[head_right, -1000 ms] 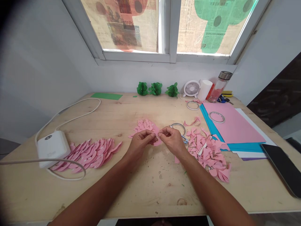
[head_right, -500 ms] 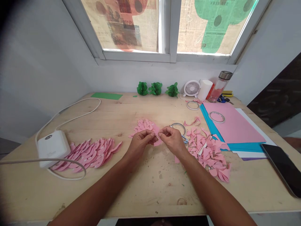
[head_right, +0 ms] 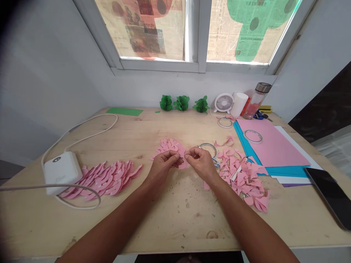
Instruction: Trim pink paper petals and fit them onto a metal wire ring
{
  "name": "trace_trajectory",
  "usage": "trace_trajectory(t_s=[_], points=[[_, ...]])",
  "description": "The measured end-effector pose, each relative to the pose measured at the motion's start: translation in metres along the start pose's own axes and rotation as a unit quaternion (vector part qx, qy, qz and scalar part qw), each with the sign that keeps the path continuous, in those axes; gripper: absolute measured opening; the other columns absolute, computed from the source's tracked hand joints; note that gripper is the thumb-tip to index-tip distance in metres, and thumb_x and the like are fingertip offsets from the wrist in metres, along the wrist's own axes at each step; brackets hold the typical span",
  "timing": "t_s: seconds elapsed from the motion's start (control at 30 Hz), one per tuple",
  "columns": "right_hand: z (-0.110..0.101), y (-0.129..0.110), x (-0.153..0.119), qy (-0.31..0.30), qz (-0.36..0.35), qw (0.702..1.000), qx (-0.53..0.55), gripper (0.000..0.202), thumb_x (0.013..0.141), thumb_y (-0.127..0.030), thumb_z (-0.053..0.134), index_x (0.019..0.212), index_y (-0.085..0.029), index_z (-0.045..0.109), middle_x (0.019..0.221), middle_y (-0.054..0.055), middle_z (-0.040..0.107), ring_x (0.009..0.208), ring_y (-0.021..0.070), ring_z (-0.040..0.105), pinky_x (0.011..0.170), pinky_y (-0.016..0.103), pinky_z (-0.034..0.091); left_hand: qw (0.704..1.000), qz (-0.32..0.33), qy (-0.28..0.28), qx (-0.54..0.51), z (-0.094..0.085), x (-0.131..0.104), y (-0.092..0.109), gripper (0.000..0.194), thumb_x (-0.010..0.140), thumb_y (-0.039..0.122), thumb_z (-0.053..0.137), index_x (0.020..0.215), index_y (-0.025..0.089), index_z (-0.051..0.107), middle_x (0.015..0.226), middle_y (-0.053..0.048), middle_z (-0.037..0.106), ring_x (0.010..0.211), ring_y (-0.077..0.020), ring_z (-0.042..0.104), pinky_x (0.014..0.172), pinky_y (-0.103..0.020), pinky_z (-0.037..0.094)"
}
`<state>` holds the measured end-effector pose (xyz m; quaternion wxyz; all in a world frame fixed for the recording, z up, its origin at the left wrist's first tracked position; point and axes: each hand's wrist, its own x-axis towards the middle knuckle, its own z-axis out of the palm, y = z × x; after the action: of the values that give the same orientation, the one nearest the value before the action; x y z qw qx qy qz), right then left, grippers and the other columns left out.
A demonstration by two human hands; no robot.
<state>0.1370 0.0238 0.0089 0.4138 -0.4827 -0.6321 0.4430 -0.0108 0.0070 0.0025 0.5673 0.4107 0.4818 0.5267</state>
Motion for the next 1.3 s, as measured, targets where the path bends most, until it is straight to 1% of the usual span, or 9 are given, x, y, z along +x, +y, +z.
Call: trace_trajectory(t_s=[0.13,0.27,0.43,0.63,0.8,0.9,1.03,1.2,1.3], points=[[0.0000,-0.0002,0.0001,0.001,-0.003,1.000,-0.004,0.013,0.072,-0.030,0.059,0.070,-0.017,0.061,0.067,0.001,0.060,0.063,0.0127,0.052,0.060,0.024,0.039,1.000,0.002,0.002,0.001,0.0003,-0.0005,0.0012,0.017,0.065,0.032,0.066,0.067,0.015,0.062,0.060,-0.004,0.064,0.060,-0.0131,0.057,0.056,-0.023,0.043],[0.0000,-0.0005,0.0005,0.002,0.002,1.000,0.001,0.013,0.071,-0.030,0.058,0.070,-0.017,0.061,0.066,0.000,0.060,0.063,0.0128,0.052,0.059,0.024,0.040,1.000,-0.002,-0.014,0.003,0.0004,-0.0011,0.0012,0.018,0.066,0.033,0.065,0.068,0.015,0.061,0.062,-0.004,0.064,0.059,-0.0126,0.056,0.057,-0.023,0.044],[0.0002,-0.0001,0.0008,0.003,-0.002,1.000,0.007,0.013,0.071,-0.029,0.059,0.069,-0.017,0.060,0.066,0.000,0.060,0.063,0.0129,0.053,0.060,0.025,0.041,1.000,-0.012,-0.019,0.012,0.0006,0.0000,-0.0009,0.020,0.063,0.033,0.067,0.063,0.015,0.058,0.061,-0.004,0.064,0.054,-0.0115,0.054,0.055,-0.024,0.043],[0.0005,-0.0020,0.0004,0.010,-0.003,1.000,-0.003,0.014,0.071,-0.031,0.058,0.067,-0.017,0.060,0.064,0.000,0.059,0.061,0.0127,0.052,0.057,0.024,0.040,0.999,-0.027,-0.017,0.000,0.0016,0.0001,-0.0017,0.019,0.060,0.030,0.070,0.065,0.016,0.057,0.058,-0.001,0.064,0.051,-0.0115,0.055,0.055,-0.024,0.043],[0.0004,-0.0008,0.0007,-0.002,0.002,1.000,-0.004,0.013,0.071,-0.030,0.058,0.069,-0.017,0.060,0.065,0.000,0.060,0.063,0.0129,0.053,0.058,0.024,0.039,1.000,-0.013,-0.020,0.005,0.0012,-0.0008,-0.0001,0.019,0.063,0.031,0.068,0.063,0.015,0.058,0.060,-0.002,0.064,0.055,-0.0112,0.055,0.057,-0.024,0.042],[0.0010,0.0016,0.0010,0.004,0.006,1.000,-0.010,0.013,0.070,-0.030,0.059,0.069,-0.018,0.061,0.065,0.000,0.060,0.062,0.0130,0.053,0.057,0.024,0.039,1.000,-0.005,-0.009,0.002,0.0016,-0.0022,0.0017,0.017,0.065,0.030,0.067,0.063,0.015,0.058,0.060,-0.001,0.062,0.058,-0.0110,0.054,0.058,-0.023,0.041],[0.0019,0.0037,0.0014,0.011,0.007,1.000,-0.006,0.013,0.070,-0.030,0.060,0.069,-0.017,0.061,0.064,0.000,0.061,0.061,0.0124,0.052,0.058,0.024,0.039,1.000,-0.008,-0.001,-0.003,0.0033,-0.0035,0.0034,0.017,0.064,0.030,0.067,0.064,0.015,0.059,0.058,0.000,0.060,0.057,-0.0105,0.053,0.058,-0.023,0.041],[0.0015,0.0042,0.0021,0.015,0.002,1.000,-0.009,0.012,0.070,-0.028,0.060,0.069,-0.017,0.062,0.065,0.001,0.062,0.063,0.0131,0.054,0.062,0.025,0.041,1.000,-0.009,-0.023,-0.004,0.0043,-0.0034,0.0047,0.018,0.063,0.030,0.068,0.064,0.015,0.059,0.060,0.001,0.059,0.059,-0.0106,0.054,0.058,-0.022,0.041],[0.0012,0.0048,0.0024,0.018,0.001,1.000,-0.014,0.011,0.070,-0.027,0.060,0.068,-0.017,0.062,0.065,0.001,0.063,0.063,0.0132,0.055,0.062,0.025,0.041,0.999,-0.010,-0.030,0.005,0.0044,-0.0039,0.0061,0.019,0.063,0.031,0.068,0.062,0.015,0.059,0.059,0.001,0.058,0.060,-0.0112,0.054,0.058,-0.022,0.040]])
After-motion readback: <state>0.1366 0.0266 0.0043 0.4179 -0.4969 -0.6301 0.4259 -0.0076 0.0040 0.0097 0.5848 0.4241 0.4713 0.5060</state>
